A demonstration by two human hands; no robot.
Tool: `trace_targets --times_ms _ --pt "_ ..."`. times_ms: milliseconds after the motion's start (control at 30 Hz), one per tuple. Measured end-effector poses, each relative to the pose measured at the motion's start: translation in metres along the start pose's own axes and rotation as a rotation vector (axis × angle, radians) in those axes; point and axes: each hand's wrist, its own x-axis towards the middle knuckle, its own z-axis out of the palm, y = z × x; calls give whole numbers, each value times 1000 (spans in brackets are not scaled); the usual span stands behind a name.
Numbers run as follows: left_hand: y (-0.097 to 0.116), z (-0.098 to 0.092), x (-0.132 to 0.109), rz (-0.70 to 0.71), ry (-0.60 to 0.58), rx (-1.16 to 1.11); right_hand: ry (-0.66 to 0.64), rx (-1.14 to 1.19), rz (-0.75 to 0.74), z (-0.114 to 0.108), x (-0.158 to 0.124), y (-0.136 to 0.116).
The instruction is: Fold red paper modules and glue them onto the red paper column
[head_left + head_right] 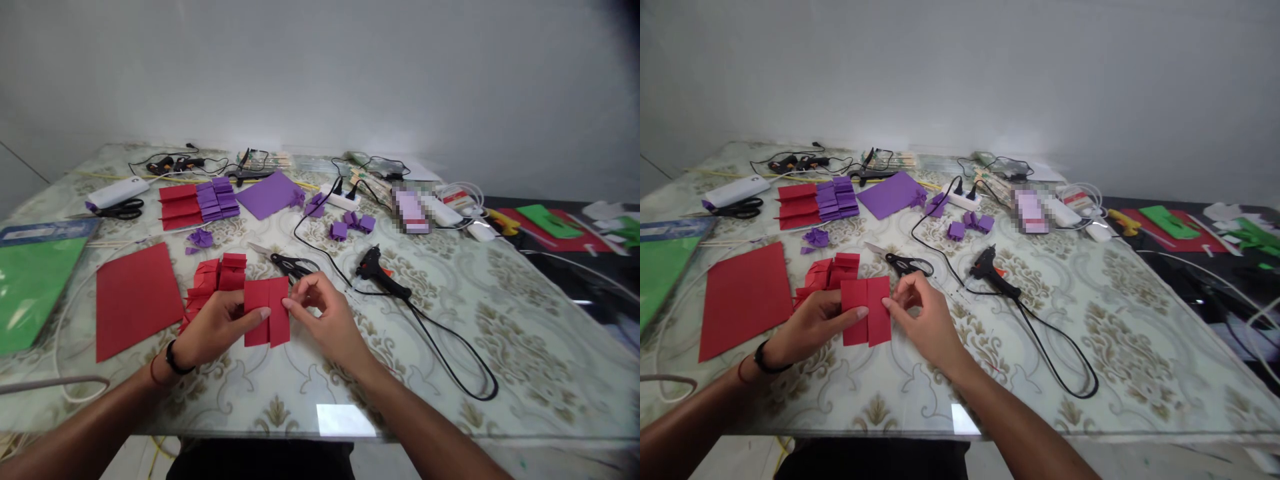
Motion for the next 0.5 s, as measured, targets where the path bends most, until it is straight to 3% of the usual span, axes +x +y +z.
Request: trace_targets --times_ms 133,500 --pt "-1 -1 0 10 48 107 -94 -119 -96 0 -1 -4" --pt "2 -2 -2 -60 -89 84 -154 -72 -9 -1 -4 -6"
